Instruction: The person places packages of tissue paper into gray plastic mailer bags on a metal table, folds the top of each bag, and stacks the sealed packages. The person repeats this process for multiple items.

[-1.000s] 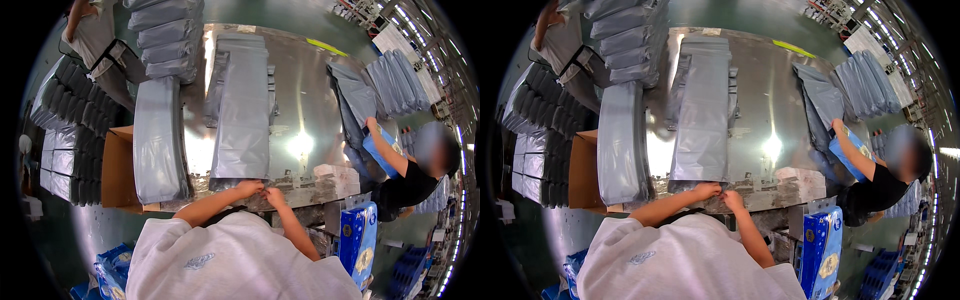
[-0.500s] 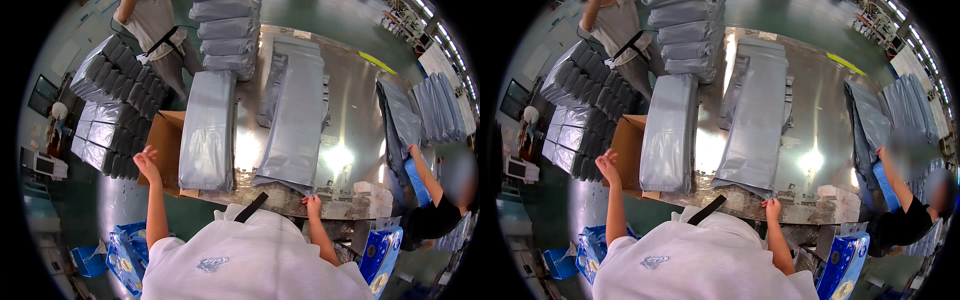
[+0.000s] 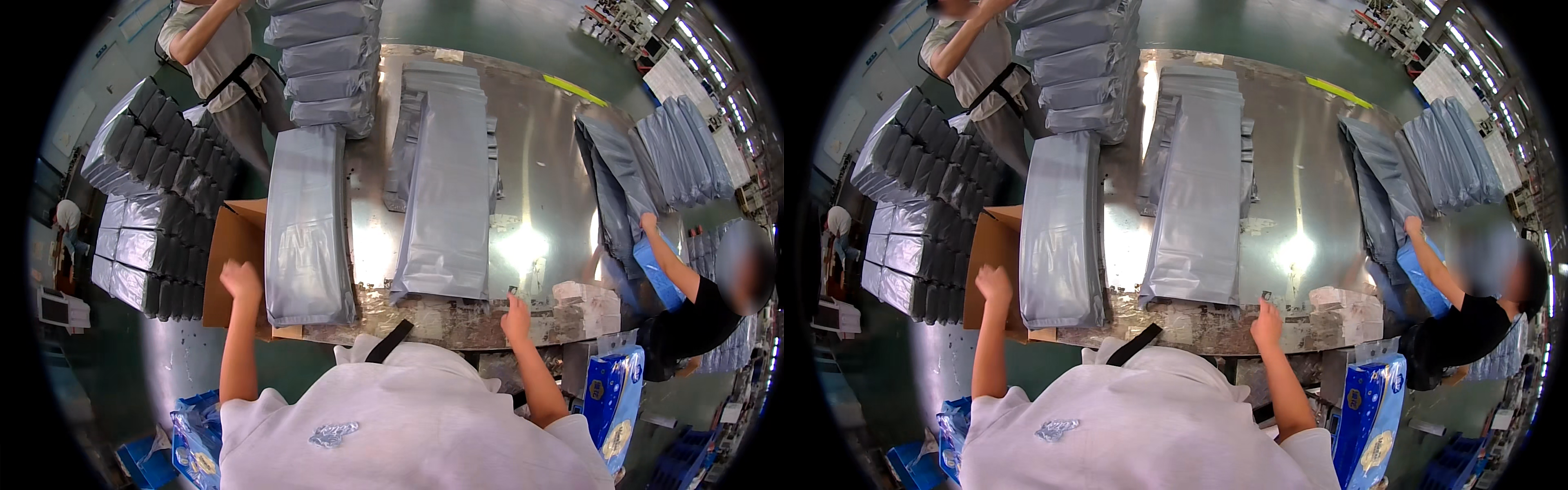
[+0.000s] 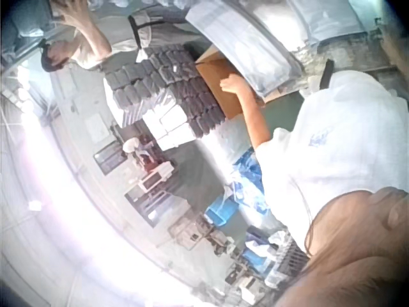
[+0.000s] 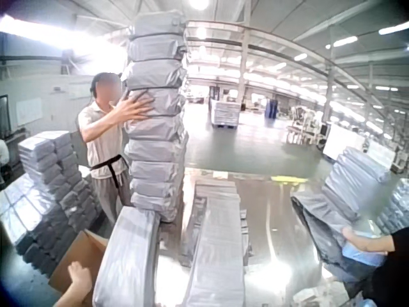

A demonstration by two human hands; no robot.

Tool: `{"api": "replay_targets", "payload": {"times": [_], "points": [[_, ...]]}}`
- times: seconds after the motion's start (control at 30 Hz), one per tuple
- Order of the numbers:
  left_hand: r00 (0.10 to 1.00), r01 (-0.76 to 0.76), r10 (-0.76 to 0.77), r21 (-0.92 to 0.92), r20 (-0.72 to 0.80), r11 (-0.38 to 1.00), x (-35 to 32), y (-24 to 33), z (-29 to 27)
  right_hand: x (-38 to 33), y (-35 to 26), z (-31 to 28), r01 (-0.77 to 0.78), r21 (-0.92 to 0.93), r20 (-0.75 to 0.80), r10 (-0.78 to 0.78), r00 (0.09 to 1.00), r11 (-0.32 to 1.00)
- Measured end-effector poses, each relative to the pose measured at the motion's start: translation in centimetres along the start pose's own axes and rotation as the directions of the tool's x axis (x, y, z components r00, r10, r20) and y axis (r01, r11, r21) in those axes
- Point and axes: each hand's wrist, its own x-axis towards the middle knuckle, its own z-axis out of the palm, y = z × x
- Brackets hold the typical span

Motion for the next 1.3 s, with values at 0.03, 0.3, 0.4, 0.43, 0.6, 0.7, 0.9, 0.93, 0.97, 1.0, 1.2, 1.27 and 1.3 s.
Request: {"api": "replay_targets", "payload": {"times": [0.03,0.3,0.4,0.43,0.6,0.7,0.9,0.93,0.97,1.0,1.2,1.27,1.3], "points": [[0.968,-0.114,0.102,-0.04,-0.231,0.993,-0.5,2.0,-1.3,1.6,-0.1,-0.5,0.061,0.029,-0.034,-0.06,0.998,0.998],[0.83,-0.302,0.557,-0.875,-0.045,0.379,-6.7,17.5,-3.2,3.6,-0.3,0.7,-0.971,0.239,0.937,0.261,0.232,0.006],[0.758,0.137,0.521,-0.876,0.393,0.462,-10.8,23.0,5.0,1.9,-1.9,2.4,-0.979,0.107,0.994,0.018,0.105,-0.176],[0.685,0.295,0.556,-0.877,0.47,0.379,-10.7,24.0,6.6,1.2,-1.6,3.6,-0.951,0.181,0.982,-0.007,0.189,-0.249],[0.365,0.851,0.831,-0.513,0.419,-0.115,-9.9,26.3,16.0,-0.7,-1.5,6.4,-0.856,0.465,0.885,0.121,0.449,-0.226],[0.606,0.393,0.716,-0.913,0.348,0.111,-10.1,25.2,13.6,-2.4,0.8,7.6,-0.741,0.55,0.66,0.343,0.668,0.385],[0.789,-0.207,0.605,-0.878,0.112,0.432,-12.0,22.8,9.2,-1.6,-2.3,4.3,-0.59,0.334,0.513,0.383,0.768,0.735],[0.812,-0.345,0.582,-0.846,-0.051,0.407,-12.3,22.7,8.9,-1.6,-2.6,3.7,-0.505,0.351,0.399,0.362,0.843,0.789],[0.805,-0.475,0.553,-0.79,-0.213,0.388,-12.6,22.5,8.6,-1.7,-2.8,3.2,-0.417,0.354,0.28,0.33,0.901,0.837],[0.771,-0.594,0.519,-0.712,-0.37,0.375,-12.8,22.4,8.3,-1.7,-3.1,2.8,-0.326,0.344,0.158,0.288,0.944,0.88],[0.305,-0.952,0.803,-0.186,-0.511,0.243,-12.0,22.2,5.6,0.2,-3.3,-0.7,0.345,-0.072,0.091,-0.338,0.937,0.936],[0.179,-0.981,0.905,-0.001,-0.386,0.193,-12.0,22.0,4.8,1.0,-3.4,-1.5,0.475,-0.076,0.084,-0.469,0.879,0.877],[0.156,-0.97,0.934,0.127,-0.322,0.206,-11.8,22.2,4.4,1.5,-3.4,-1.9,0.536,-0.079,0.081,-0.531,0.844,0.841]]}}
